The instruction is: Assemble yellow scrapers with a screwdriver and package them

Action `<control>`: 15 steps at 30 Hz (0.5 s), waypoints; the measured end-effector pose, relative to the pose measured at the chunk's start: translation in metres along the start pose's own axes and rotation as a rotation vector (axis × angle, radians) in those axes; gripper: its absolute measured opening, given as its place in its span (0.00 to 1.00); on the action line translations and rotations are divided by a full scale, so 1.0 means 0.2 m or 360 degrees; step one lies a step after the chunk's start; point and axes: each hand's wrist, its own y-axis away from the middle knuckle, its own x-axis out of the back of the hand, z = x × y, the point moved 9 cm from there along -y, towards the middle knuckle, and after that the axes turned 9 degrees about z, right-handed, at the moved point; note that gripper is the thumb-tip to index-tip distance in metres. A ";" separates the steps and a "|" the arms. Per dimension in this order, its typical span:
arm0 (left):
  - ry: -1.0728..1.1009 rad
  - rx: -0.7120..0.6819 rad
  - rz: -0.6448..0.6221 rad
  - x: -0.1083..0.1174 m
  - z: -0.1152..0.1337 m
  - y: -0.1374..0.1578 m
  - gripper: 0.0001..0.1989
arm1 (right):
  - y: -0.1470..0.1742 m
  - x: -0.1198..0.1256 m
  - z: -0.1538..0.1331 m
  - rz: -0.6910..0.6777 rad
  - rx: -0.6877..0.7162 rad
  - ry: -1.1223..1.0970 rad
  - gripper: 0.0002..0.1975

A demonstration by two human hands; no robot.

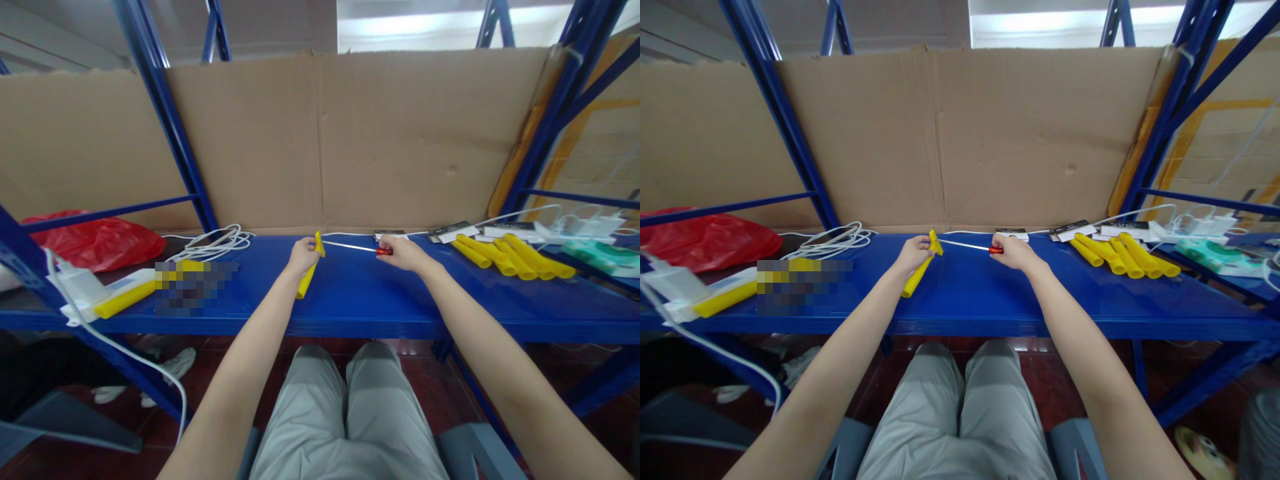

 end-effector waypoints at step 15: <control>-0.0061 -0.0019 -0.0007 0.00 0.00 -0.01 0.22 | 0.01 0.02 -0.01 -0.0026 -0.0075 0.0195 0.10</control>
